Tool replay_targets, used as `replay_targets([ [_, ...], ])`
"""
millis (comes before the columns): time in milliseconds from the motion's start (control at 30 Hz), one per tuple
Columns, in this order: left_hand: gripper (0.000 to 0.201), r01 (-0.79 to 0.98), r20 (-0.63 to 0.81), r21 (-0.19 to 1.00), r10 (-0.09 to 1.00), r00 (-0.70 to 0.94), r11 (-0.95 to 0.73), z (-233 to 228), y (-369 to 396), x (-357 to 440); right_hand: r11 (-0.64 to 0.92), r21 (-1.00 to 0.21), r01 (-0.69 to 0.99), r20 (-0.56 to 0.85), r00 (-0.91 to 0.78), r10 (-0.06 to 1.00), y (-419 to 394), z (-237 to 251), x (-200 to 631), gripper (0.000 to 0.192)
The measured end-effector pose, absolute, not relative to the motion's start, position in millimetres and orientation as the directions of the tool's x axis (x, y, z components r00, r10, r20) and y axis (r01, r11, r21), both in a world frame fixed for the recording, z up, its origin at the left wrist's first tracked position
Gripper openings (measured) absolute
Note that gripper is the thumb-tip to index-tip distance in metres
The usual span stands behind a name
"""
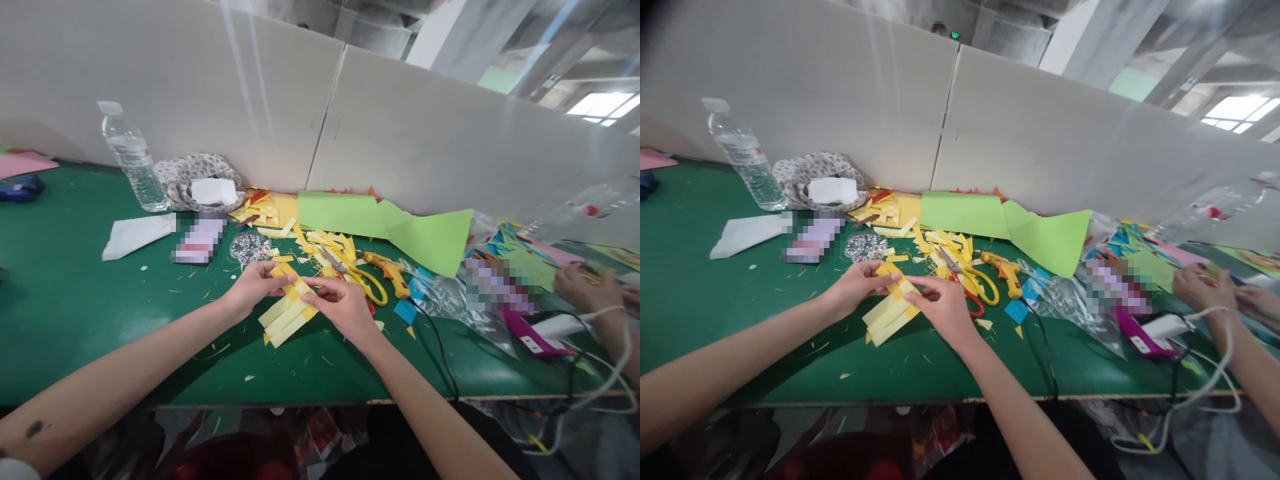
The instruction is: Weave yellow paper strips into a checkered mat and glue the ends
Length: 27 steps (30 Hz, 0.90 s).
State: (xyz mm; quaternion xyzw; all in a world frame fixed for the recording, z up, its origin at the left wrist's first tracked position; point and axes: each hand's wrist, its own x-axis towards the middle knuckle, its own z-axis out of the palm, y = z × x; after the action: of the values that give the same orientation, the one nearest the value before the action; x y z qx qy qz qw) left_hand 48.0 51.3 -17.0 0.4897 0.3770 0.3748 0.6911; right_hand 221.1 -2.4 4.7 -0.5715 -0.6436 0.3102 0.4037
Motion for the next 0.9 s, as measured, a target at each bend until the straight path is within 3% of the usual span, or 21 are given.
replay_targets([
  [500, 0.021, -0.218, -0.134, 0.946, 0.901, 0.413, 0.240, -14.2, 50.4, 48.7, 0.112, -0.935, 0.337, 0.126, 0.020, 0.992, 1.0, -0.7, 223.8, 0.054],
  [900, 0.023, -0.094, -0.200, 0.958, 0.867, 0.458, 0.271, -12.4, 46.4, 50.1, 0.119, -0.924, 0.364, 0.124, -0.010, 0.992, 1.9, 2.4, 221.8, 0.035],
])
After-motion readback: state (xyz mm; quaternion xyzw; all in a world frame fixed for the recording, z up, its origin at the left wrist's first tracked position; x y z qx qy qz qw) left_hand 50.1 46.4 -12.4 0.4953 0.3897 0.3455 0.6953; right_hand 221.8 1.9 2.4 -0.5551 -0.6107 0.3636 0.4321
